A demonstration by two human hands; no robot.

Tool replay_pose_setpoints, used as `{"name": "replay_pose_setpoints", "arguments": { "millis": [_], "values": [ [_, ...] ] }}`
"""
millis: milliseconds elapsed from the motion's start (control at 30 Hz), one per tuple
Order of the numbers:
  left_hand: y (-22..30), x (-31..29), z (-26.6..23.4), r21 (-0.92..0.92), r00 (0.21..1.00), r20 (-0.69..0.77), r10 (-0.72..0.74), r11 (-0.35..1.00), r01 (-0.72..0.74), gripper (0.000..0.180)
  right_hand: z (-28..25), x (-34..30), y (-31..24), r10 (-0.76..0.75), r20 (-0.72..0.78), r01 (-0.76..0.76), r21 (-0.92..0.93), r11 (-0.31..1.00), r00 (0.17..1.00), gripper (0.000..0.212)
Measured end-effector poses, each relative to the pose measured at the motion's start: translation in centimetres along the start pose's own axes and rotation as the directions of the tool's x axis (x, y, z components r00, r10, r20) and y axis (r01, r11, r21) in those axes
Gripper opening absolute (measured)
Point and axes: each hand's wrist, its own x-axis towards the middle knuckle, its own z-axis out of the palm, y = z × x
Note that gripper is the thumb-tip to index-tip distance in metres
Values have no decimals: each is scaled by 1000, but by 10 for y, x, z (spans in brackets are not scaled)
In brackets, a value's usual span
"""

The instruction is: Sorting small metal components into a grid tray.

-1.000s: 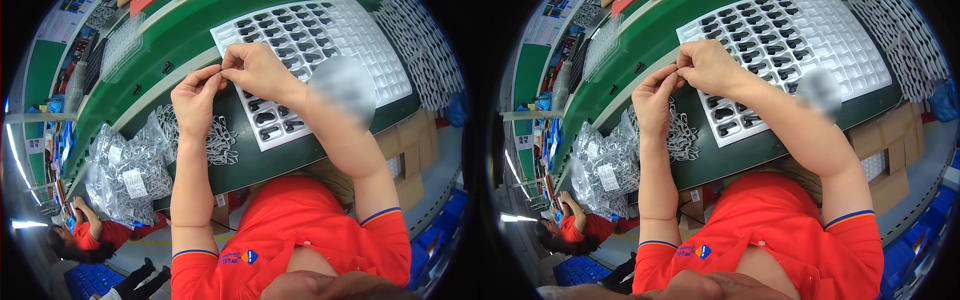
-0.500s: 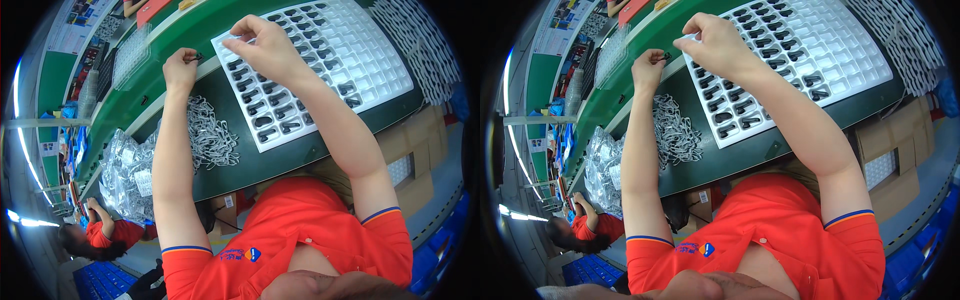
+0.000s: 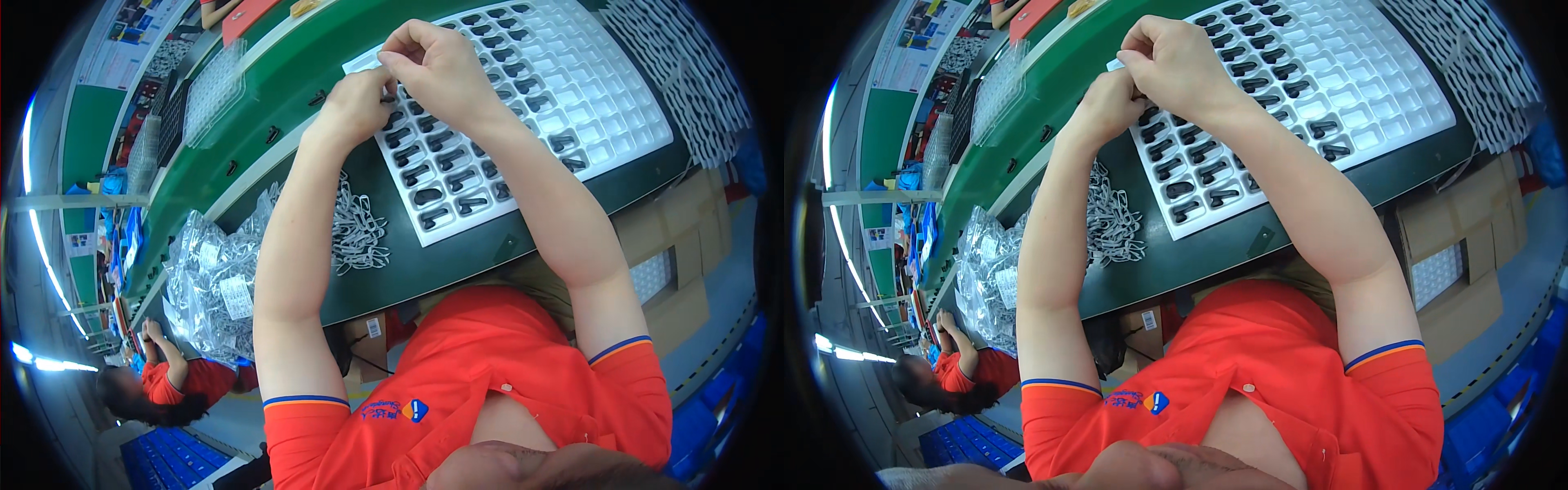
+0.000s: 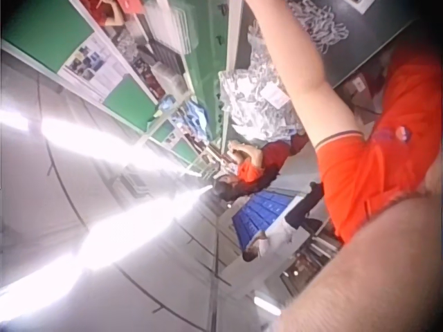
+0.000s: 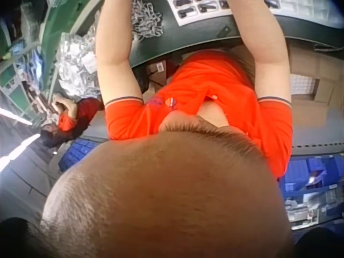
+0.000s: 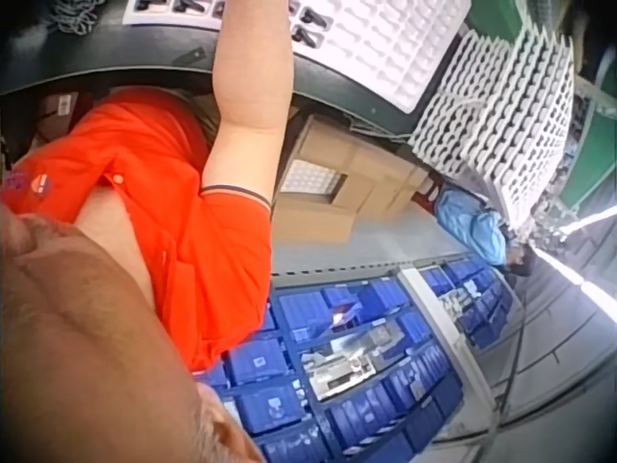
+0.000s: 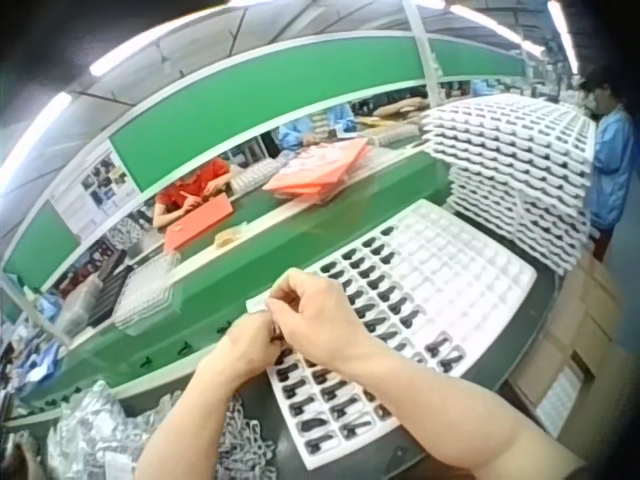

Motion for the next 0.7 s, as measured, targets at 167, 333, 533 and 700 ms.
{"name": "replay_pose_setpoints", "arguments": {
  "millis": [167,333,533,700],
  "values": [
    [-16,-34,-33,-371,955,-261,-138,928,32,22,7,-10,-6,18,156,-13,-38,999,988,14],
    [-16,-108,-40,-820,648,-508,-567,550,-162,11,41,-12,-4,-4,559,157,-226,961,829,11],
    [-50,-144,-21,-742,308,-659,-686,525,-418,13,126,-4,-4,-25,730,312,-261,914,683,13],
    [-55,-146,-18,-719,286,-664,-691,485,-498,12,164,-6,-10,54,799,369,-335,867,599,19]
  ]
}}
